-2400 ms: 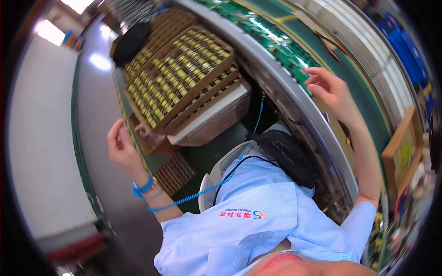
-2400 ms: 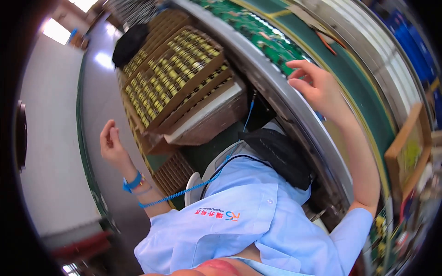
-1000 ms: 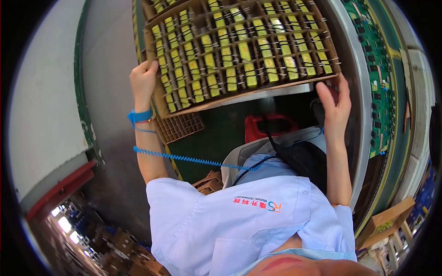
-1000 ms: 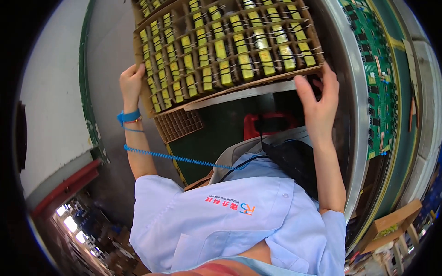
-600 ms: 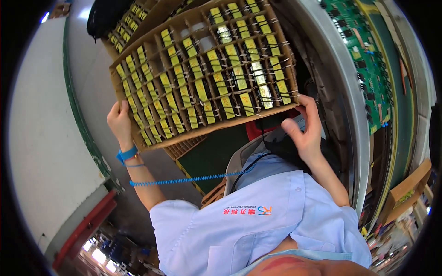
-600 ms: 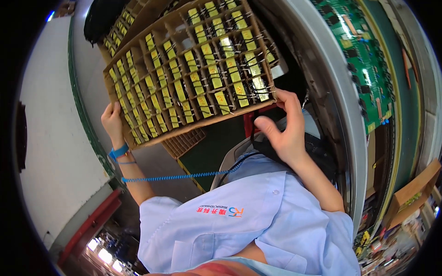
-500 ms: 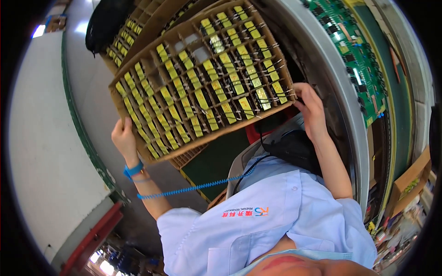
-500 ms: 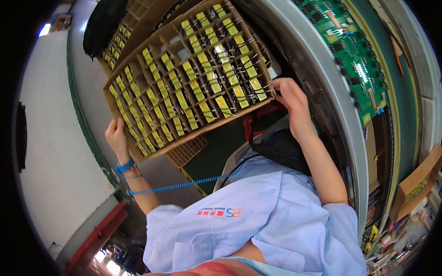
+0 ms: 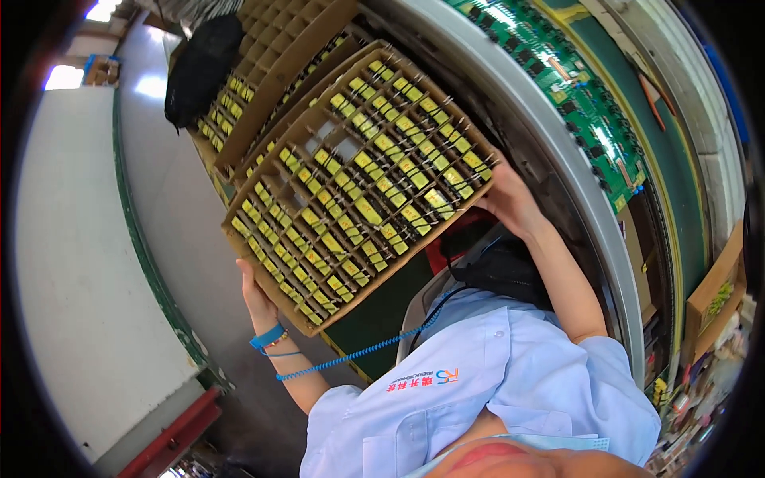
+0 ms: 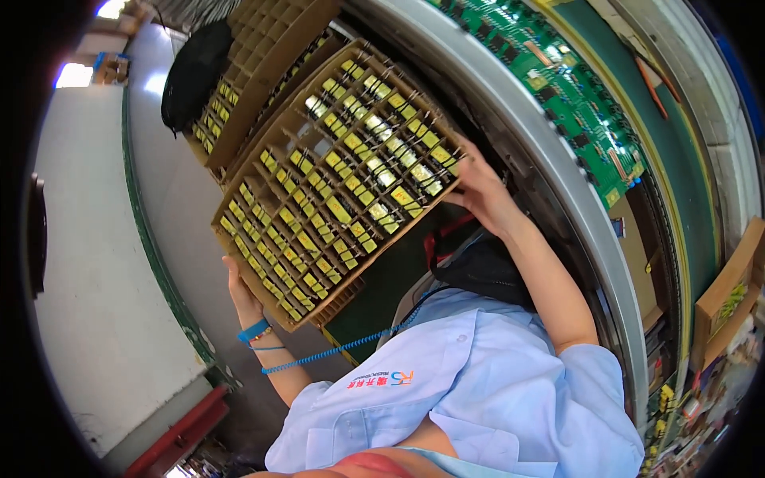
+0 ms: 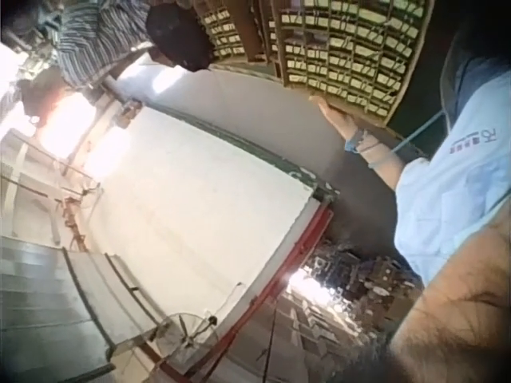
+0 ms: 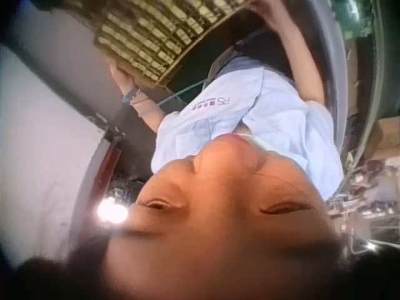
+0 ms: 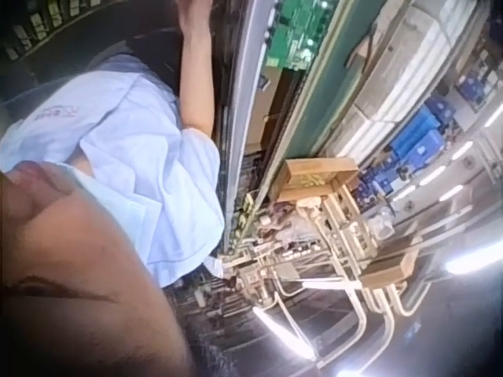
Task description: Install yellow components onto circuit boards on a moving assembly line.
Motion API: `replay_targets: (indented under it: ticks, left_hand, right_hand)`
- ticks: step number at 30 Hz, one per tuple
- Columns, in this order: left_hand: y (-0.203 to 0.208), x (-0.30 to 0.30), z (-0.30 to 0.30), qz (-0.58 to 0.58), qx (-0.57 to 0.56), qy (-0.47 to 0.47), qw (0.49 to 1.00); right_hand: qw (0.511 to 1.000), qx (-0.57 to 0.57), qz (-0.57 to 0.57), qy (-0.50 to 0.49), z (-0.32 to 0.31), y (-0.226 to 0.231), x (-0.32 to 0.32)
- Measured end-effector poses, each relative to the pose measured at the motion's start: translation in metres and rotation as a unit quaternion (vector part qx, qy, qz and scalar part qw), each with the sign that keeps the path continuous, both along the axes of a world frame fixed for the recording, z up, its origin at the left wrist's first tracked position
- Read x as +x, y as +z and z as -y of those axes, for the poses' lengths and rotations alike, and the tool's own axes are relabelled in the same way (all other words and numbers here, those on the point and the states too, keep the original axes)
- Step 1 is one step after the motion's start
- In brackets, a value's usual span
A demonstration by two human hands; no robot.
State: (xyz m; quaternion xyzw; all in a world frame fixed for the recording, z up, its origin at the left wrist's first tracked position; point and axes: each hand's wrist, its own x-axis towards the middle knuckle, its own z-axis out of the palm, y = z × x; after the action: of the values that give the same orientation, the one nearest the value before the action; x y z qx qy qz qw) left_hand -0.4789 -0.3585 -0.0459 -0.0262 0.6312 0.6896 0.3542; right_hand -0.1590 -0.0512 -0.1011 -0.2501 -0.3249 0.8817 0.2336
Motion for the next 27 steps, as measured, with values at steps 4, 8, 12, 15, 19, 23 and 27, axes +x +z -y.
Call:
replay_targets:
  ticks: [4, 8, 12, 15, 19, 23, 27]
  left_hand:
    - [-0.013, -0.005, 0.009, -0.02, 0.044, -0.038, 0.998]
    - [-0.01, -0.007, 0.002, -0.016, 0.038, -0.064, 0.997]
    - [-0.016, -0.005, -0.002, -0.017, 0.04, -0.078, 0.996]
    - [-0.002, 0.019, 0.001, -0.007, 0.063, -0.042, 0.997]
    - [-0.009, 0.023, 0.017, 0.013, 0.088, -0.055, 0.995]
    - [-0.016, 0.023, 0.008, 0.007, 0.11, -0.074, 0.991]
    - [-0.017, 0.019, 0.007, 0.02, 0.149, -0.11, 0.982]
  right_hand:
    - [0.998, -0.027, 0.052, -0.021, 0.007, 0.021, -0.014]
    - [0.995, -0.015, 0.083, -0.051, 0.009, 0.015, -0.018]
    - [0.983, 0.096, 0.149, -0.045, 0.023, 0.027, -0.015]
    - [0.97, 0.184, 0.132, -0.087, 0.046, 0.015, -0.008]
    - [0.977, 0.146, 0.129, -0.082, 0.058, 0.01, 0.003]
    - [0.993, -0.006, 0.087, -0.076, 0.058, 0.014, 0.011]
    - [0.98, -0.11, 0.006, -0.166, 0.072, -0.01, -0.004]
